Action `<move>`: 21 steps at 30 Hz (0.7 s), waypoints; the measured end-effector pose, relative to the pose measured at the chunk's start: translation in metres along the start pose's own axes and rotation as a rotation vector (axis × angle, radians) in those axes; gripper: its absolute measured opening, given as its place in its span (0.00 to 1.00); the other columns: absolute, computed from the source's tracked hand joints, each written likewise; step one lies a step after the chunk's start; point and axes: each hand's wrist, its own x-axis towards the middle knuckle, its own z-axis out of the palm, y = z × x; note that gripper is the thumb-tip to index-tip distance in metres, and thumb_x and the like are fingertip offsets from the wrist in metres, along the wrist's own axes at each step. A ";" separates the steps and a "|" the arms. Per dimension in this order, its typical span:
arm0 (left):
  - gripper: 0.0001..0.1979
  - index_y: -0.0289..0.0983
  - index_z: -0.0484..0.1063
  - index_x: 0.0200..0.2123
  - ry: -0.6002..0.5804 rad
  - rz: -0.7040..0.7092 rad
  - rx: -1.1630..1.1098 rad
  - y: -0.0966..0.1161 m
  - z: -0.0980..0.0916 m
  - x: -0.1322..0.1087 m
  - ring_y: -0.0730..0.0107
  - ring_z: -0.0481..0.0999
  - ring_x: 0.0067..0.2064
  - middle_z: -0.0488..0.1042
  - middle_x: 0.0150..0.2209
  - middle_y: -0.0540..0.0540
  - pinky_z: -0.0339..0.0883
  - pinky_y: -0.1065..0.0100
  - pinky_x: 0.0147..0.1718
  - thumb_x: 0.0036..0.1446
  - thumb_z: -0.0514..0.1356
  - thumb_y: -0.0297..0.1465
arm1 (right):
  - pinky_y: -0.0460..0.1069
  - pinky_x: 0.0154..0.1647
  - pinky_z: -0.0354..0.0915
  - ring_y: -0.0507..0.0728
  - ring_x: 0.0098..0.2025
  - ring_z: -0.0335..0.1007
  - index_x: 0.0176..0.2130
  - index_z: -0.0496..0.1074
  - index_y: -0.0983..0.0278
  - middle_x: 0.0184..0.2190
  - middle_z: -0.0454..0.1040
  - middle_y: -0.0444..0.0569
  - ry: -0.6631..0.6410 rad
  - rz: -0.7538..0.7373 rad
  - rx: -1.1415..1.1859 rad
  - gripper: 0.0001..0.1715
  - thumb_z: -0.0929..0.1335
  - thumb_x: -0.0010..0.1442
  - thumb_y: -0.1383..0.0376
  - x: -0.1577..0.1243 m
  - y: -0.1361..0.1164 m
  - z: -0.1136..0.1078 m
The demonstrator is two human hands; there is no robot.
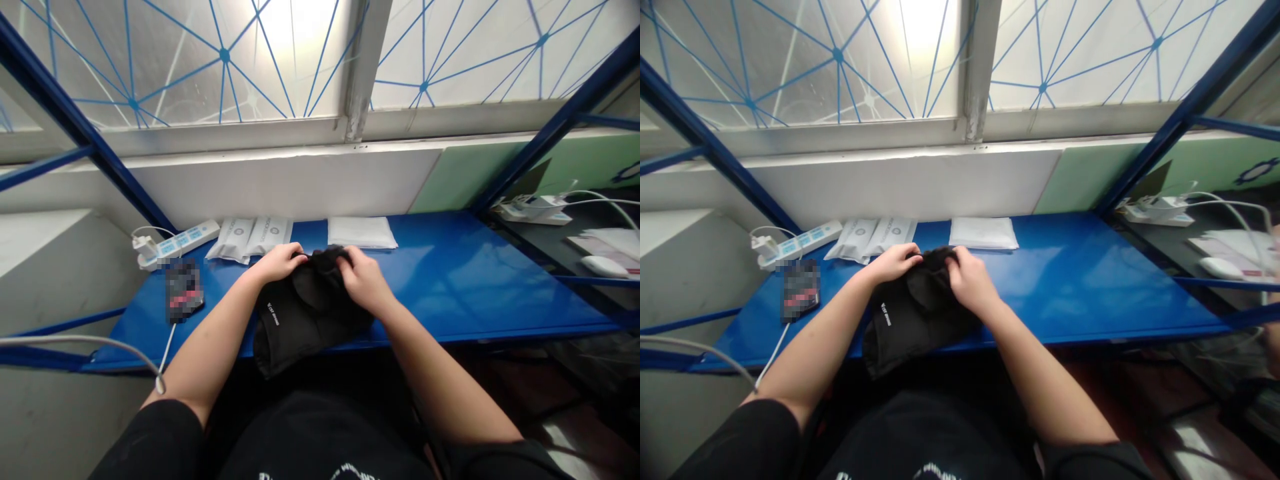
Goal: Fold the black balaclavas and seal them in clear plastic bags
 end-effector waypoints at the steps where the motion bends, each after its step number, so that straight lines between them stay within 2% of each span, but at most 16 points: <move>1: 0.12 0.38 0.73 0.36 0.044 -0.023 -0.043 0.003 -0.007 -0.002 0.62 0.76 0.39 0.77 0.36 0.46 0.66 0.65 0.37 0.62 0.57 0.41 | 0.52 0.39 0.66 0.59 0.38 0.72 0.39 0.70 0.62 0.34 0.76 0.50 0.112 0.037 0.087 0.09 0.64 0.67 0.60 0.006 0.005 -0.013; 4: 0.13 0.38 0.74 0.38 0.170 -0.119 -0.132 0.008 -0.034 -0.014 0.64 0.75 0.38 0.77 0.36 0.47 0.66 0.66 0.35 0.61 0.58 0.41 | 0.51 0.38 0.68 0.57 0.36 0.72 0.40 0.69 0.61 0.33 0.75 0.47 0.283 0.091 0.456 0.13 0.67 0.63 0.54 0.018 0.019 -0.047; 6: 0.14 0.39 0.74 0.41 0.227 -0.192 -0.129 0.005 -0.052 -0.026 0.65 0.73 0.34 0.75 0.34 0.48 0.66 0.67 0.32 0.61 0.58 0.43 | 0.50 0.35 0.70 0.56 0.34 0.72 0.42 0.68 0.60 0.33 0.74 0.45 0.322 0.155 0.640 0.17 0.71 0.59 0.52 0.020 0.033 -0.059; 9: 0.16 0.39 0.75 0.44 0.271 -0.250 -0.022 -0.012 -0.065 -0.045 0.63 0.73 0.34 0.74 0.32 0.48 0.67 0.65 0.34 0.62 0.56 0.43 | 0.51 0.32 0.72 0.56 0.32 0.73 0.50 0.63 0.57 0.34 0.75 0.44 0.284 0.296 0.641 0.31 0.76 0.50 0.60 0.015 0.066 -0.061; 11: 0.15 0.40 0.77 0.44 0.247 -0.256 0.090 -0.028 -0.060 -0.056 0.61 0.74 0.39 0.76 0.36 0.46 0.69 0.62 0.41 0.62 0.56 0.41 | 0.55 0.36 0.74 0.58 0.35 0.75 0.53 0.64 0.57 0.35 0.76 0.45 0.154 0.389 0.458 0.34 0.74 0.47 0.65 0.010 0.090 -0.055; 12: 0.15 0.40 0.77 0.45 0.231 -0.254 0.152 -0.035 -0.054 -0.061 0.59 0.74 0.42 0.76 0.39 0.44 0.68 0.60 0.45 0.62 0.56 0.40 | 0.57 0.41 0.74 0.60 0.38 0.75 0.51 0.66 0.58 0.37 0.77 0.48 0.086 0.388 0.328 0.31 0.72 0.47 0.67 0.008 0.100 -0.053; 14: 0.17 0.41 0.77 0.49 0.219 -0.269 0.283 -0.046 -0.038 -0.067 0.55 0.73 0.49 0.74 0.47 0.41 0.66 0.55 0.52 0.62 0.57 0.41 | 0.61 0.53 0.69 0.64 0.47 0.74 0.46 0.72 0.61 0.42 0.77 0.53 0.021 0.303 0.088 0.23 0.69 0.48 0.69 0.007 0.114 -0.050; 16: 0.20 0.43 0.76 0.52 0.243 -0.299 0.408 -0.051 -0.022 -0.070 0.44 0.67 0.56 0.70 0.55 0.37 0.62 0.46 0.55 0.59 0.61 0.43 | 0.61 0.61 0.63 0.66 0.55 0.70 0.46 0.74 0.62 0.49 0.77 0.55 -0.016 0.203 -0.002 0.21 0.67 0.51 0.68 0.012 0.117 -0.049; 18: 0.17 0.44 0.77 0.50 0.287 -0.293 0.470 -0.051 -0.012 -0.069 0.39 0.62 0.60 0.67 0.59 0.37 0.60 0.41 0.54 0.58 0.62 0.40 | 0.60 0.62 0.62 0.64 0.58 0.69 0.51 0.74 0.61 0.54 0.75 0.55 -0.050 0.176 0.048 0.22 0.64 0.57 0.65 0.022 0.111 -0.048; 20: 0.10 0.43 0.78 0.43 0.354 -0.265 0.448 -0.047 -0.009 -0.064 0.40 0.62 0.60 0.70 0.57 0.38 0.59 0.40 0.54 0.58 0.61 0.35 | 0.59 0.58 0.65 0.64 0.55 0.72 0.57 0.71 0.61 0.54 0.76 0.55 -0.092 0.222 0.079 0.25 0.64 0.62 0.58 0.034 0.103 -0.043; 21: 0.07 0.42 0.77 0.40 0.395 -0.252 0.401 -0.045 -0.011 -0.062 0.42 0.64 0.59 0.72 0.54 0.39 0.59 0.41 0.55 0.58 0.61 0.32 | 0.59 0.56 0.67 0.64 0.52 0.73 0.59 0.69 0.61 0.52 0.76 0.57 -0.114 0.247 0.045 0.29 0.66 0.61 0.54 0.041 0.099 -0.039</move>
